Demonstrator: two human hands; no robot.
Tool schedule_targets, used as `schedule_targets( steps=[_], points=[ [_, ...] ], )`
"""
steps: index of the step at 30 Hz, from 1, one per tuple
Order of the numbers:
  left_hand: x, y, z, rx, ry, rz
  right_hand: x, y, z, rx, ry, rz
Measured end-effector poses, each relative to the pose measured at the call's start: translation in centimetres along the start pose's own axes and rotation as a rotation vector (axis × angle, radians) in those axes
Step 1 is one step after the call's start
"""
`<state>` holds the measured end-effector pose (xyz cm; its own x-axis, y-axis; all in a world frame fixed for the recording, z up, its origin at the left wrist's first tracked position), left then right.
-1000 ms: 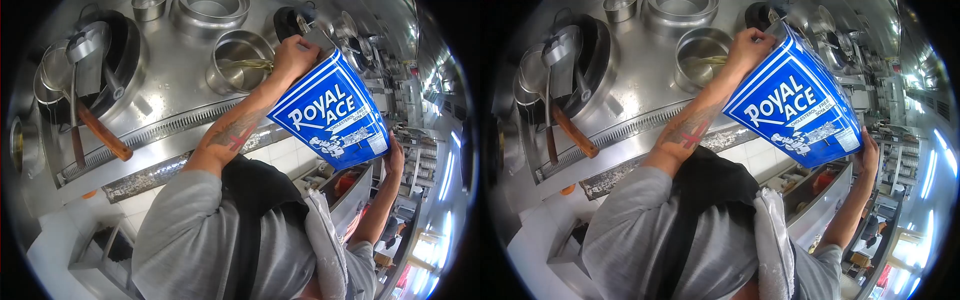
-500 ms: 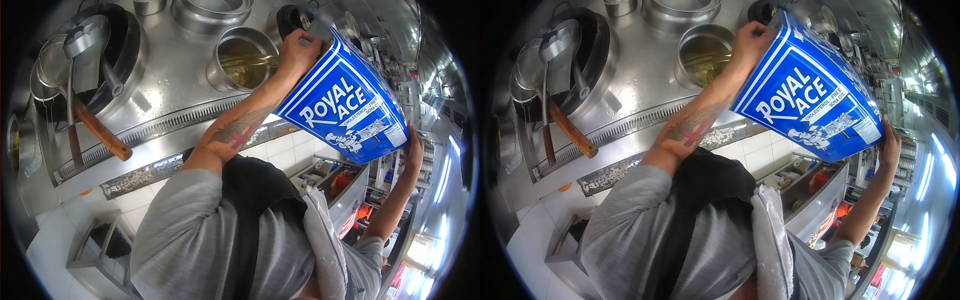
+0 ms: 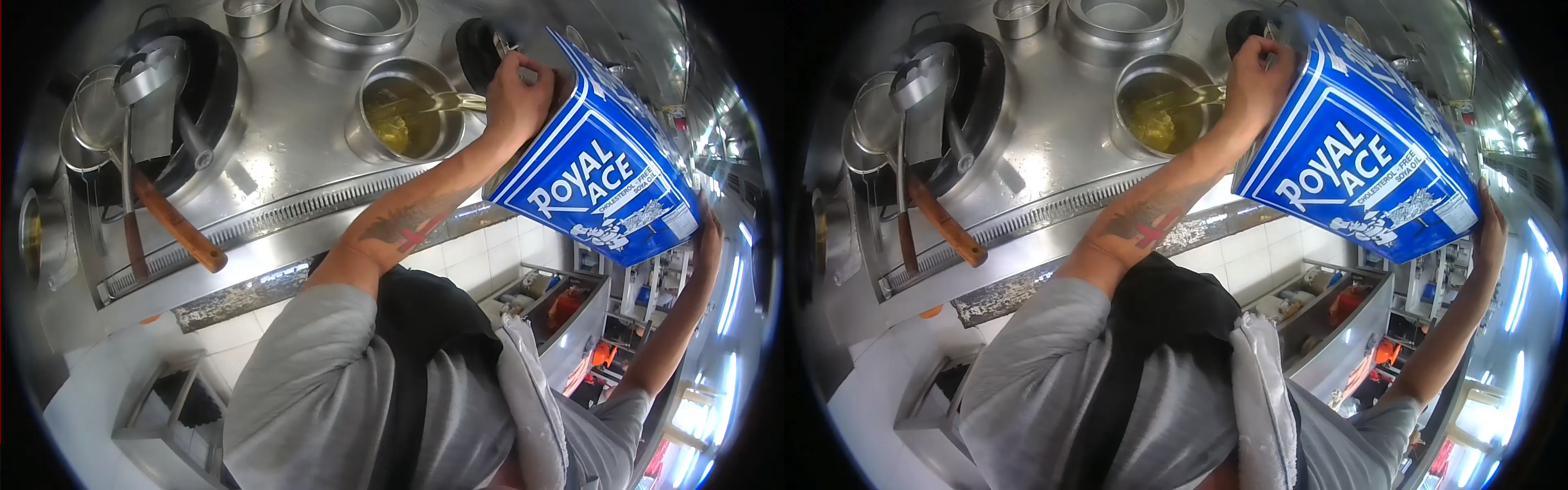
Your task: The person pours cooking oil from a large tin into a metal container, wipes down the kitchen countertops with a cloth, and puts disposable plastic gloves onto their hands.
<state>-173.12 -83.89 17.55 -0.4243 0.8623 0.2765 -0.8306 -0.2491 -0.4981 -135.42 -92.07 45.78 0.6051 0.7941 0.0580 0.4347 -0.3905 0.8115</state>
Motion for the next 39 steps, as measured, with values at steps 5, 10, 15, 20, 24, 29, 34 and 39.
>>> schedule_targets(
  steps=[5,10,15,20,24,29,34,39],
  points=[
    [-0.5,0.9,0.5,0.002,-0.053,0.011,2.4,1.7,-1.0,-0.03,0.134,-0.004],
    [-1.2,1.7,0.8,-0.06,-0.1,0.044,0.3,0.6,-3.3,0.038,0.152,0.01],
    [-1.7,2.6,1.3,-0.072,-0.134,0.053,-0.2,-0.1,-4.1,0.031,0.125,0.061],
    [-1.8,3.0,1.7,-0.057,-0.118,0.043,0.0,-0.5,-4.8,0.038,0.137,-0.034],
    [-1.9,2.7,0.9,-0.141,-0.114,0.067,0.1,-0.8,-5.1,0.083,0.187,-0.05],
    [-2.0,3.5,1.7,-0.074,-0.131,0.076,1.0,0.9,-5.7,-0.022,0.212,-0.015],
    [-2.2,4.3,1.8,-0.131,-0.148,0.096,3.0,2.7,-6.3,-0.019,0.199,-0.004],
    [-2.6,5.1,2.0,-0.126,-0.213,0.135,0.1,1.4,-9.1,-0.241,0.448,0.083]
  ],
)
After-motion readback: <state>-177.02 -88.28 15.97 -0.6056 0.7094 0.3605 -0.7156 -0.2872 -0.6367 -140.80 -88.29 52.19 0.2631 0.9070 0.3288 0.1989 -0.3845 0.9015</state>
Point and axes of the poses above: each hand's wrist, its own x-axis towards the middle knuckle, its own y-axis out of the back of the hand, z = x × y, the point moved 4 cm from there along x, towards the middle knuckle, and after that the axes turned 13 degrees about -y, right-handed, at the moved point
